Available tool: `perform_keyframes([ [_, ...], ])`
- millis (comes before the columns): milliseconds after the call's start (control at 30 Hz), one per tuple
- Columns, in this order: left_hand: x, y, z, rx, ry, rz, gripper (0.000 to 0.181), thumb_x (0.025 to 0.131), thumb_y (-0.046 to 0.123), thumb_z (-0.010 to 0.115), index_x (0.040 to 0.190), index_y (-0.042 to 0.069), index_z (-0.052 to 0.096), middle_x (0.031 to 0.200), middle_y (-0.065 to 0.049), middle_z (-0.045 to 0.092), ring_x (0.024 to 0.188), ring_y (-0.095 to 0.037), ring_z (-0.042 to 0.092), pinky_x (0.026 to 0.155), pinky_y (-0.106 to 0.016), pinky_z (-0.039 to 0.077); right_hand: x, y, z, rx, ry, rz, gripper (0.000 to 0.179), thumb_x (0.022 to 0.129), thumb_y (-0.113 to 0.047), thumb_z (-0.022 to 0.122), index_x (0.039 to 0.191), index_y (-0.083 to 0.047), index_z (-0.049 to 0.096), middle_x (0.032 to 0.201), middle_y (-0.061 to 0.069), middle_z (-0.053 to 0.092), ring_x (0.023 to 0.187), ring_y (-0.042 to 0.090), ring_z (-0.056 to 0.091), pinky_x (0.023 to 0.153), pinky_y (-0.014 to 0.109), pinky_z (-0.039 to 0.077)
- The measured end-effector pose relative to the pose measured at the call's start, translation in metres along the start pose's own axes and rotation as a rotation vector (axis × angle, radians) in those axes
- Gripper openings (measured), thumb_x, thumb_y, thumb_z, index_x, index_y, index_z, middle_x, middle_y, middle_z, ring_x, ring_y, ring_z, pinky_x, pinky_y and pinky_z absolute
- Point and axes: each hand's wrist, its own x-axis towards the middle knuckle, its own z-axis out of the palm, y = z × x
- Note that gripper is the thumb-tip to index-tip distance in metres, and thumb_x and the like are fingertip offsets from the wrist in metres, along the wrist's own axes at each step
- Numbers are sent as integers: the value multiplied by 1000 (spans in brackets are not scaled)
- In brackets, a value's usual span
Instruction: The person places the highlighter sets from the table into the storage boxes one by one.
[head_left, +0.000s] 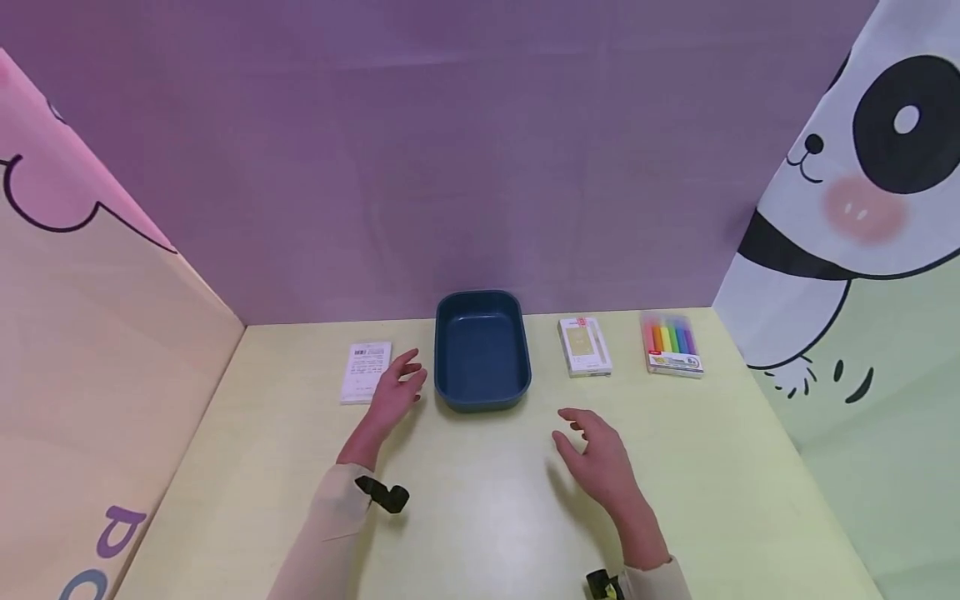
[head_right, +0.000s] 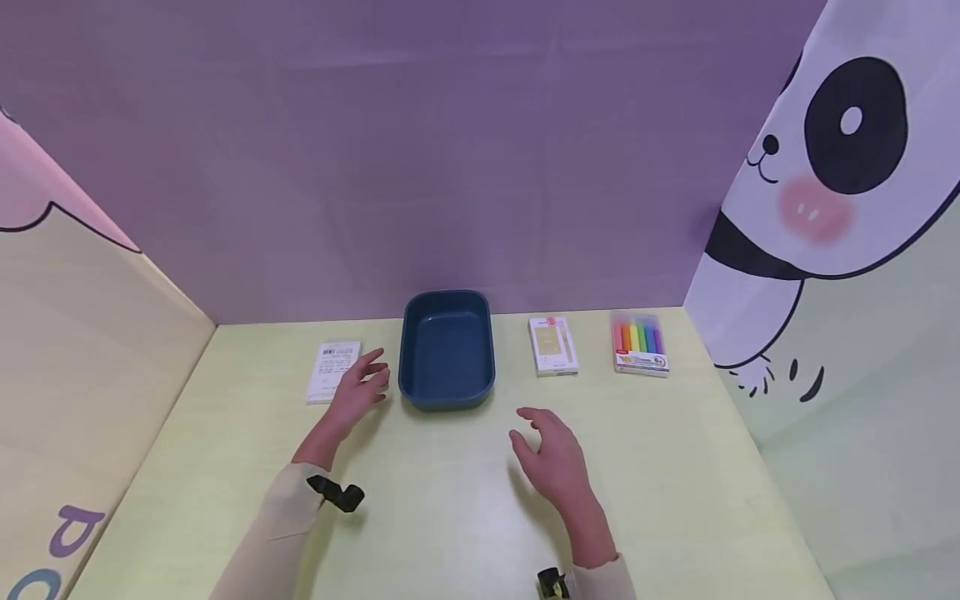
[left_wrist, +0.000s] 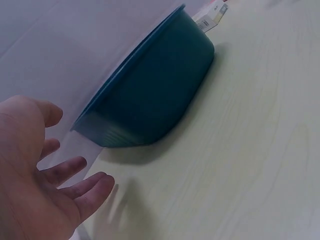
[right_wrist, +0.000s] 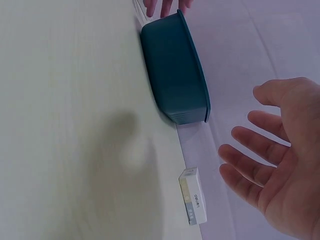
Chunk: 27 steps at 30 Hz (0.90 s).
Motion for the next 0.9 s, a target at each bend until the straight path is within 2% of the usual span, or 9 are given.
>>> perform_keyframes([
  [133,9,-2,7,21,-15,-10,54,101,21,51,151,8,33,139,-24,45,112,-40,55,91,-50,47,4,1,0,23,25,-28,30,86,-10,73,115,-2,67,112,9,67,96,29,64,78,44,52],
  [267,14,-5,11,49,-18,-21,53,102,23,50,151,9,33,138,-23,45,111,-38,55,92,-49,47,5,1,1,47,-6,-8,30,87,-10,72,116,-3,66,113,10,67,96,30,64,79,47,52],
  [400,16,-7,15,-6,-24,-19,53,103,20,48,152,6,30,137,-25,45,113,-39,55,94,-49,46,4,2,1,49,-39,23,31,88,-12,72,117,-3,66,113,10,66,96,31,63,79,48,52],
  [567,20,-7,18,-107,-37,-23,54,104,20,46,154,9,26,136,-26,43,113,-41,55,94,-46,46,3,4,-1,46,-47,41,30,88,-11,72,116,-2,66,112,11,67,95,30,64,78,46,52],
  [900,29,2,24,-101,-24,-16,51,105,20,44,154,12,29,128,-27,49,111,-38,53,89,-37,45,13,7,-7,-2,-104,87,30,91,-16,69,118,-3,65,114,7,66,97,24,62,82,43,52],
])
